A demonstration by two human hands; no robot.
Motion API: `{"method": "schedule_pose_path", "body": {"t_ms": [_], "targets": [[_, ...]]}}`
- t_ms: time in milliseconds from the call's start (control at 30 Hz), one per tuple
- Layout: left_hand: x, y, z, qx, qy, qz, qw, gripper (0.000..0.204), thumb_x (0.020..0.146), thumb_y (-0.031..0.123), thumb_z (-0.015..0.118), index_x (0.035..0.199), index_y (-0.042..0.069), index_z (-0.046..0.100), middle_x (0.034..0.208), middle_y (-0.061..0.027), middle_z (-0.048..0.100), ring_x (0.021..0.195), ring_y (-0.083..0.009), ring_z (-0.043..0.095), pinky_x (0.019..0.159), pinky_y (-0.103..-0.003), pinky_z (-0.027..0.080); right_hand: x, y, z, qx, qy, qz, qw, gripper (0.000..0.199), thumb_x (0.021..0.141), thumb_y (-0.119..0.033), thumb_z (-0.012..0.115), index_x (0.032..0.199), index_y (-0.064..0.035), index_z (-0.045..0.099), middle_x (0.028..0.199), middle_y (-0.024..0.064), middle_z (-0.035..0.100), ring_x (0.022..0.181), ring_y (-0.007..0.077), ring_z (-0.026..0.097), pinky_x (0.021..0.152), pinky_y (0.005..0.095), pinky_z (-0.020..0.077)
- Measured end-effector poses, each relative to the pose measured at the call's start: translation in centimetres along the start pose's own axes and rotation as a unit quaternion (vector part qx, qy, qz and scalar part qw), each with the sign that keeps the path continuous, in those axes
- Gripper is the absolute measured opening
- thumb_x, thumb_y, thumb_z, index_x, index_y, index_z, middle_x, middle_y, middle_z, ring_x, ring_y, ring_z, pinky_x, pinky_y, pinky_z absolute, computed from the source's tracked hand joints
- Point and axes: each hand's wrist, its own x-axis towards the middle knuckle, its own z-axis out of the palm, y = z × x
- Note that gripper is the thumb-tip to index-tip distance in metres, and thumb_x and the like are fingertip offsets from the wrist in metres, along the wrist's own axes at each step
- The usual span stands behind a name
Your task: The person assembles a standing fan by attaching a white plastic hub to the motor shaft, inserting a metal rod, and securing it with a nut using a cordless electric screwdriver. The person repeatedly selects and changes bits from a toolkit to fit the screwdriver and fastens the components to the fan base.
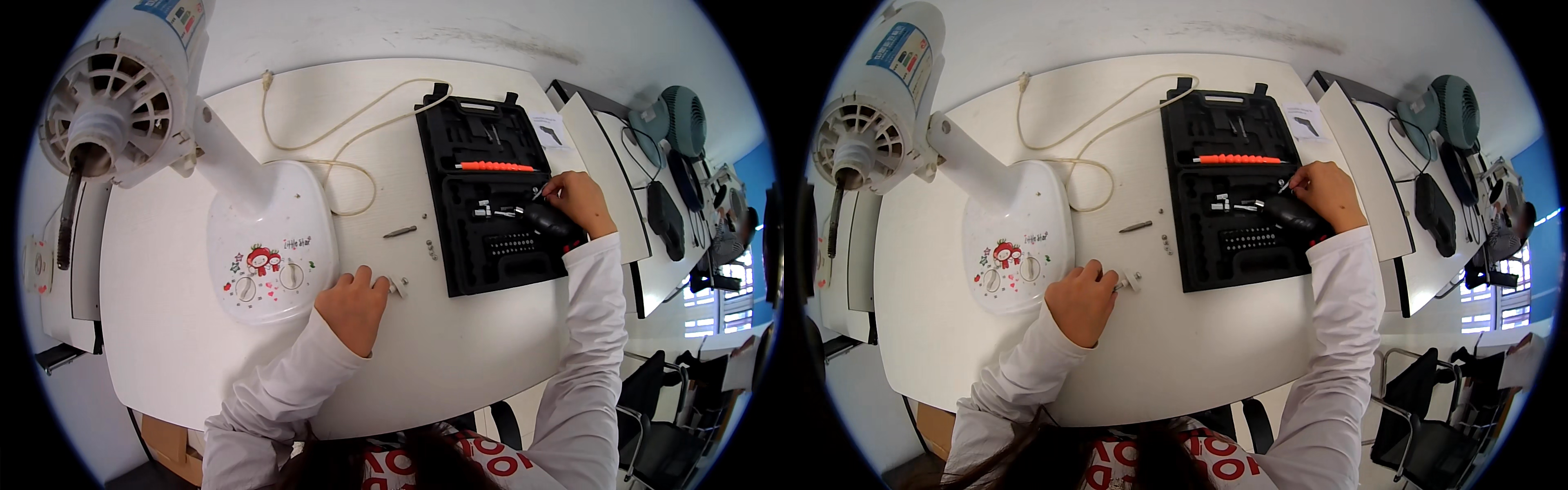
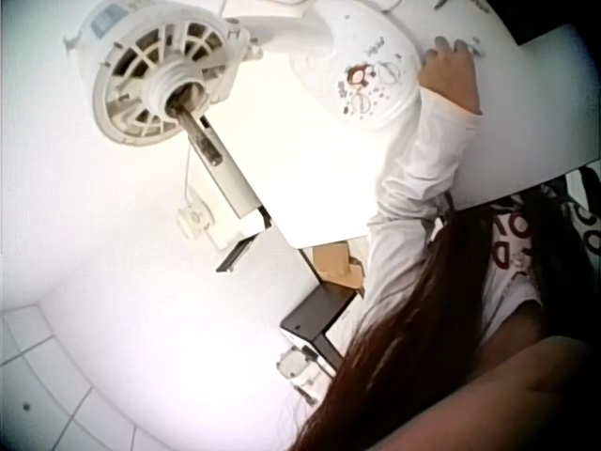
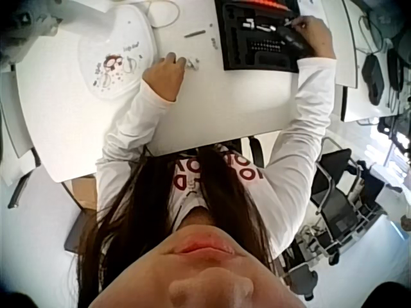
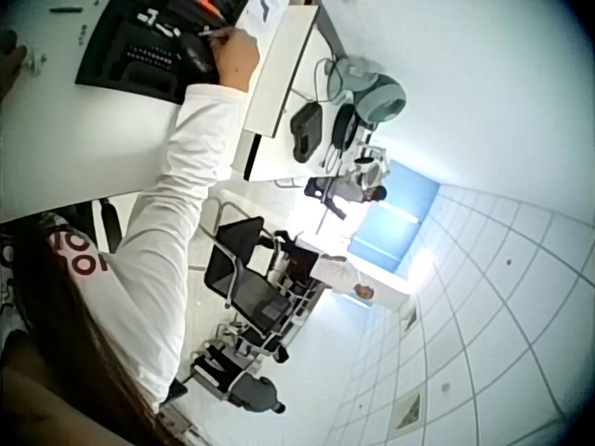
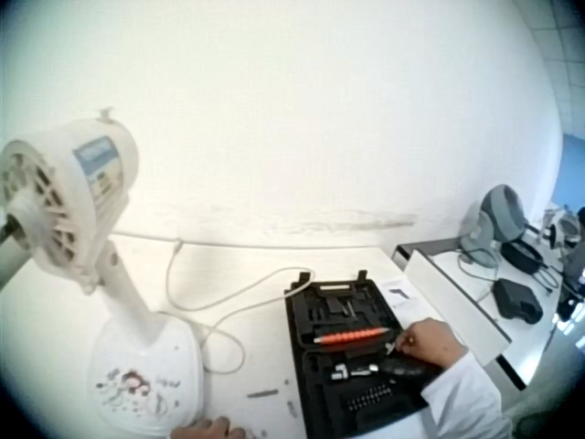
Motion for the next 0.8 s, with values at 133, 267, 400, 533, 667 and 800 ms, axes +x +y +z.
{"method": "schedule_pose_path", "body": {"t_ms": [133, 267, 400, 533, 667, 800], "targets": [[0.0, 0.1, 0.3, 0.009, 0.000, -0.006, 1.000, 0.018, 0.066, 0.014, 0.072, 0.079, 0.010, 0.060, 0.080, -0.0032, 0.054, 0.068, -0.0193, 0.058, 0.048, -0.032, 0.046, 0.1, 0.4, 0.3, 0.027, -0.010, 0.005, 1.000, 0.010, 0.071, -0.010, 0.069, 0.080, -0.0100, 0.071, 0.074, 0.0074, 0.068, 0.072, 0.0236, 0.066, 0.067, 0.0320, 0.0509], [0.1, -0.1, 0.1, -0.002, -0.014, 0.000, 1.000, 0.020, 0.065, 0.014, 0.073, 0.078, 0.010, 0.059, 0.080, -0.0037, 0.054, 0.068, -0.0200, 0.058, 0.049, -0.032, 0.047, -0.3, 0.4, 0.2, 0.033, 0.002, 0.007, 0.999, 0.009, 0.074, -0.014, 0.070, 0.082, -0.0086, 0.071, 0.076, 0.0087, 0.068, 0.073, 0.0244, 0.066, 0.068, 0.0323, 0.0505], [-0.2, -0.4, 0.2, -0.018, -0.012, 0.004, 1.000, 0.019, 0.066, 0.012, 0.072, 0.077, 0.009, 0.057, 0.080, -0.0043, 0.054, 0.068, -0.0210, 0.058, 0.050, -0.032, 0.047, -2.0, -1.4, -1.2, 0.148, 0.014, -0.042, 0.988, 0.018, 0.075, -0.020, 0.072, 0.087, -0.0069, 0.069, 0.087, 0.0104, 0.067, 0.081, 0.0251, 0.064, 0.071, 0.0325, 0.0495], [-0.3, -0.4, -0.2, 0.009, -0.025, 0.001, 1.000, 0.017, 0.067, 0.011, 0.070, 0.077, 0.008, 0.056, 0.079, -0.0041, 0.053, 0.068, -0.0208, 0.058, 0.050, -0.032, 0.047, -4.0, -3.6, -2.6, 0.160, -0.073, -0.125, 0.976, 0.040, 0.072, -0.022, 0.074, 0.108, -0.0104, 0.061, 0.098, 0.0094, 0.060, 0.093, 0.0255, 0.059, 0.078, 0.0328, 0.0472], [-0.5, 0.0, -0.9, 0.047, -0.039, -0.029, 0.998, 0.016, 0.067, 0.008, 0.067, 0.078, 0.009, 0.055, 0.080, -0.0033, 0.052, 0.068, -0.0206, 0.058, 0.049, -0.030, 0.046, -4.6, -3.4, -2.0, 0.071, -0.041, -0.090, 0.993, 0.043, 0.070, -0.023, 0.075, 0.109, -0.0104, 0.061, 0.098, 0.0088, 0.060, 0.091, 0.0269, 0.059, 0.078, 0.0333, 0.0470], [-0.8, 0.0, -1.6, 0.044, 0.024, -0.020, 0.999, 0.028, 0.056, -0.002, 0.065, 0.081, 0.005, 0.054, 0.083, -0.0046, 0.051, 0.069, -0.0182, 0.057, 0.049, -0.029, 0.047, -4.8, -2.0, -1.8, 0.140, -0.021, -0.121, 0.983, 0.046, 0.069, -0.019, 0.076, 0.110, -0.0086, 0.060, 0.100, 0.0091, 0.060, 0.090, 0.0277, 0.059, 0.076, 0.0322, 0.0463]]}}
